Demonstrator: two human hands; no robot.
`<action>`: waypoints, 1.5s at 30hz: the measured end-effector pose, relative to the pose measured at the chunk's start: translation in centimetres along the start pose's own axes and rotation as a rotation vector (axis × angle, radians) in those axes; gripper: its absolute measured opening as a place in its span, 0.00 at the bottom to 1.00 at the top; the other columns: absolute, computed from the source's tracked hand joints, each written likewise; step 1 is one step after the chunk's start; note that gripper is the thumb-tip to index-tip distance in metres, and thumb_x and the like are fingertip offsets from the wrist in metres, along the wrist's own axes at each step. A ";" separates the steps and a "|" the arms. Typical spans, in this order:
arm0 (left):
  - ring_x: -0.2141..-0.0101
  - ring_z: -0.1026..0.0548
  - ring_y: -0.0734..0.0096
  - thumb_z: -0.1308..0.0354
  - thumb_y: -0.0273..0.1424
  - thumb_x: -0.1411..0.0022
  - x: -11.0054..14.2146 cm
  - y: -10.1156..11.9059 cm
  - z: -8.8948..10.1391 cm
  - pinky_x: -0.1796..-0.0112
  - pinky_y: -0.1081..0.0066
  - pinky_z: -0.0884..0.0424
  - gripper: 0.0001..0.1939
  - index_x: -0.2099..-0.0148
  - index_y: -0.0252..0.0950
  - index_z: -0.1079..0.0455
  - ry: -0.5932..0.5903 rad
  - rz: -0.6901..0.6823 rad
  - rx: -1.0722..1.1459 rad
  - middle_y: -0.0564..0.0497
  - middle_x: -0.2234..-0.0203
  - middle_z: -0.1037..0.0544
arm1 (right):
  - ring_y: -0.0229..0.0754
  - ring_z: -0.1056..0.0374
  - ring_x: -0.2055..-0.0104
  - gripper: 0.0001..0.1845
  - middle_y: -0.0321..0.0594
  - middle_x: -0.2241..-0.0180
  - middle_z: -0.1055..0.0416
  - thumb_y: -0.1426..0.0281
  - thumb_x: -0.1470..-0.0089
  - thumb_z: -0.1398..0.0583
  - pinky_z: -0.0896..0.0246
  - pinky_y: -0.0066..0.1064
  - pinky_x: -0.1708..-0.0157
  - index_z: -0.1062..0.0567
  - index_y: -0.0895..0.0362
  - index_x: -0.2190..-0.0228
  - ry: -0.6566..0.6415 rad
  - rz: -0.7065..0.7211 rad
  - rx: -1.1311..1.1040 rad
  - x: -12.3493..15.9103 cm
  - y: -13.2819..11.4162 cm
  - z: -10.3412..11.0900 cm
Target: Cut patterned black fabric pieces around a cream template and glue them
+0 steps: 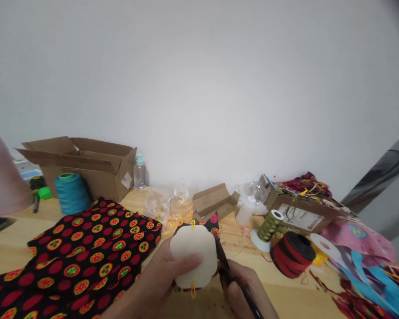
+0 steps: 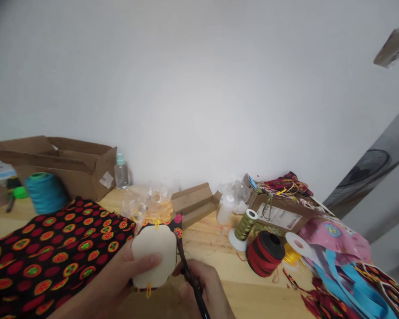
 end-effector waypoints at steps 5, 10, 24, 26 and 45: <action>0.76 0.25 0.68 0.37 0.28 0.56 -0.2 -0.2 0.2 0.77 0.76 0.31 0.11 0.66 0.33 0.28 0.004 0.024 -0.022 0.48 0.76 0.21 | 0.43 0.37 0.72 0.28 0.44 0.73 0.32 0.48 0.52 0.51 0.43 0.32 0.73 0.28 0.59 0.67 0.130 -0.020 0.023 1.0 0.4 0.0; 0.76 0.27 0.69 0.35 0.29 0.57 -0.2 -0.2 0.8 0.75 0.74 0.31 0.14 0.65 0.32 0.28 0.052 0.061 -0.075 0.48 0.75 0.22 | 0.34 0.49 0.82 0.31 0.34 0.81 0.45 0.46 0.54 0.51 0.52 0.27 0.82 0.27 0.62 0.71 0.048 -0.040 0.145 0.1 0.4 0.4; 0.77 0.27 0.70 0.35 0.28 0.58 0.1 0.3 1.1 0.76 0.74 0.32 0.15 0.63 0.32 0.28 -0.026 0.076 -0.141 0.48 0.76 0.22 | 0.39 0.43 0.78 0.24 0.35 0.83 0.40 0.50 0.57 0.45 0.47 0.27 0.78 0.23 0.59 0.75 -0.110 0.064 0.263 -1.0 0.3 2.4; 0.77 0.27 0.71 0.35 0.28 0.57 0.0 0.3 1.2 0.76 0.75 0.32 0.16 0.62 0.33 0.28 -0.027 0.078 -0.151 0.47 0.73 0.21 | 0.40 0.42 0.78 0.24 0.36 0.83 0.39 0.50 0.59 0.43 0.46 0.28 0.78 0.23 0.59 0.75 -0.076 0.061 0.238 -1.0 1.1 2.6; 0.75 0.28 0.70 0.36 0.29 0.56 -0.2 0.5 1.7 0.74 0.74 0.33 0.16 0.61 0.33 0.29 -0.063 0.016 -0.175 0.51 0.74 0.22 | 0.36 0.46 0.80 0.31 0.32 0.82 0.46 0.45 0.54 0.53 0.46 0.25 0.80 0.28 0.59 0.68 -0.249 0.106 0.252 -0.9 2.3 1.9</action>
Point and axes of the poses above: each hand's wrist, its own x-axis away from the middle knuckle, its own z-axis out of the back of the hand, y = z × x, the point moved 4 cm from there along -x, towards the middle knuckle
